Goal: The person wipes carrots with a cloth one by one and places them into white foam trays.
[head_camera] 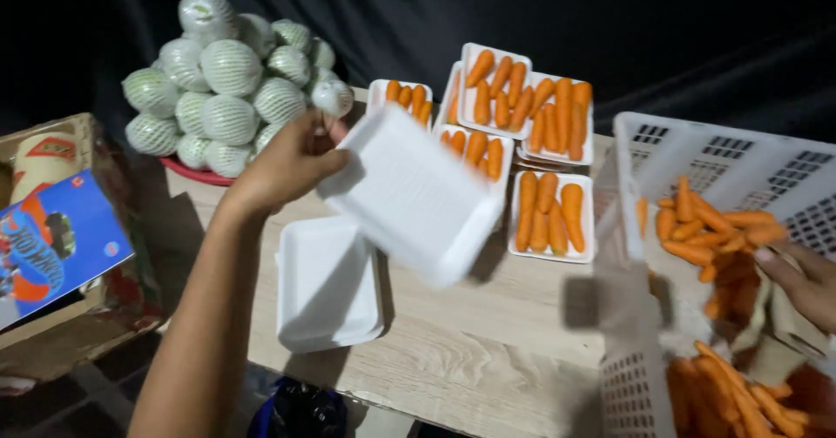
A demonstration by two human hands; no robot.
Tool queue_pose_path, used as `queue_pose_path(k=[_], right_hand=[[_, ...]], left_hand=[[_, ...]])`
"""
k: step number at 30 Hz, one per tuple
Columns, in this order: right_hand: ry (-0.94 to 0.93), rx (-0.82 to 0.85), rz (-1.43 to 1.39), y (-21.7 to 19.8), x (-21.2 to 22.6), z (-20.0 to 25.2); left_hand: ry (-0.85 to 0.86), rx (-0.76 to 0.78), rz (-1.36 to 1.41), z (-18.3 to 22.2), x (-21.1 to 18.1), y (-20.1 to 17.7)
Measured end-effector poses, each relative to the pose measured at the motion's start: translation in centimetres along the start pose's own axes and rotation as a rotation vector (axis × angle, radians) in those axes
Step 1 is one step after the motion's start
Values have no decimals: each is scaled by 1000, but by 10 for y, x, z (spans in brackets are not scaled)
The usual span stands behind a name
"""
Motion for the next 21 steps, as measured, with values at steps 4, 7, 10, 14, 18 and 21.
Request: queue_pose_path(k=[4, 7, 10, 14, 18, 21], right_hand=[[158, -26, -110, -47, 48, 31], [45, -204, -126, -61, 19, 27], [-346, -494, -258, -79, 11, 27], [-500, -798, -424, -93, 20, 32], [-547, -764, -572, -84, 54, 44], [-491, -754, -451, -86, 73, 62]], left_hand=[[144, 79, 135, -33, -55, 74], [223, 56, 272, -66, -72, 152], [215, -84, 62, -95, -85, 246], [171, 3, -123, -79, -121, 373], [190, 377, -191, -60, -132, 470], [259, 536, -287, -52, -140, 496]])
Point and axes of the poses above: each hand's wrist, its own z-axis away from the middle knuckle, its own y-axis out of the palm, x = y × z, the point moved 2 cm from there along -z, towards the middle knuckle, and after that the axes turned 2 degrees about x, right-handed, at the moved point
